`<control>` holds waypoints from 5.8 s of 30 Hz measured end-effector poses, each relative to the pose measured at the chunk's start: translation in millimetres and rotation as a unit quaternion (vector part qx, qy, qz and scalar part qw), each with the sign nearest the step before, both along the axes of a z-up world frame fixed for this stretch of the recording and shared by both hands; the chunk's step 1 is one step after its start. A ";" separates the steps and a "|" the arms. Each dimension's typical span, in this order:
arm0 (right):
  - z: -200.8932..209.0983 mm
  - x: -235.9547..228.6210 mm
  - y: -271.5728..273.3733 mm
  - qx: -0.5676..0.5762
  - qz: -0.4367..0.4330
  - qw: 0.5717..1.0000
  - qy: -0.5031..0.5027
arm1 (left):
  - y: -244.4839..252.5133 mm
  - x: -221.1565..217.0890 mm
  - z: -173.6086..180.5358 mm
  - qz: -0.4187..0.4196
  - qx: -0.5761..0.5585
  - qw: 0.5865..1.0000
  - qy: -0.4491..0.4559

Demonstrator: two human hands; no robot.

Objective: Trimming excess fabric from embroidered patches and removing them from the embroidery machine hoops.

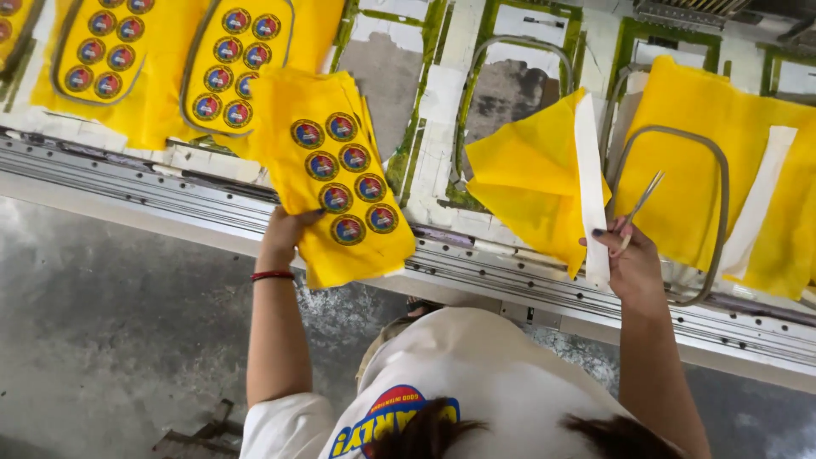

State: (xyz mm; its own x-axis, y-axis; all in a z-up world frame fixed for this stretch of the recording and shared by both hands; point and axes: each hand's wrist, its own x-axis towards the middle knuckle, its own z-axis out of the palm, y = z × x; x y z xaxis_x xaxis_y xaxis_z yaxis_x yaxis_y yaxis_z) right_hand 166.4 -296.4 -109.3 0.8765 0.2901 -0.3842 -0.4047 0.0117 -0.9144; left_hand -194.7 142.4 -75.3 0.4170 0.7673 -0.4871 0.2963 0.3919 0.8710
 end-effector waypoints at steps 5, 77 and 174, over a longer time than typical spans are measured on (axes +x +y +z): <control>8.8 -23.8 -6.0 -0.008 -0.002 1.000 -0.005 | -19.7 16.1 43.8 -0.021 -0.026 0.993 -0.109; -54.5 -460.6 390.3 -0.172 0.329 0.927 -0.060 | 387.5 -324.1 -129.1 0.274 0.014 0.956 -0.098; -13.4 -393.3 540.9 -0.333 0.178 0.925 -0.044 | 489.7 22.0 -173.3 -0.523 0.516 0.665 0.135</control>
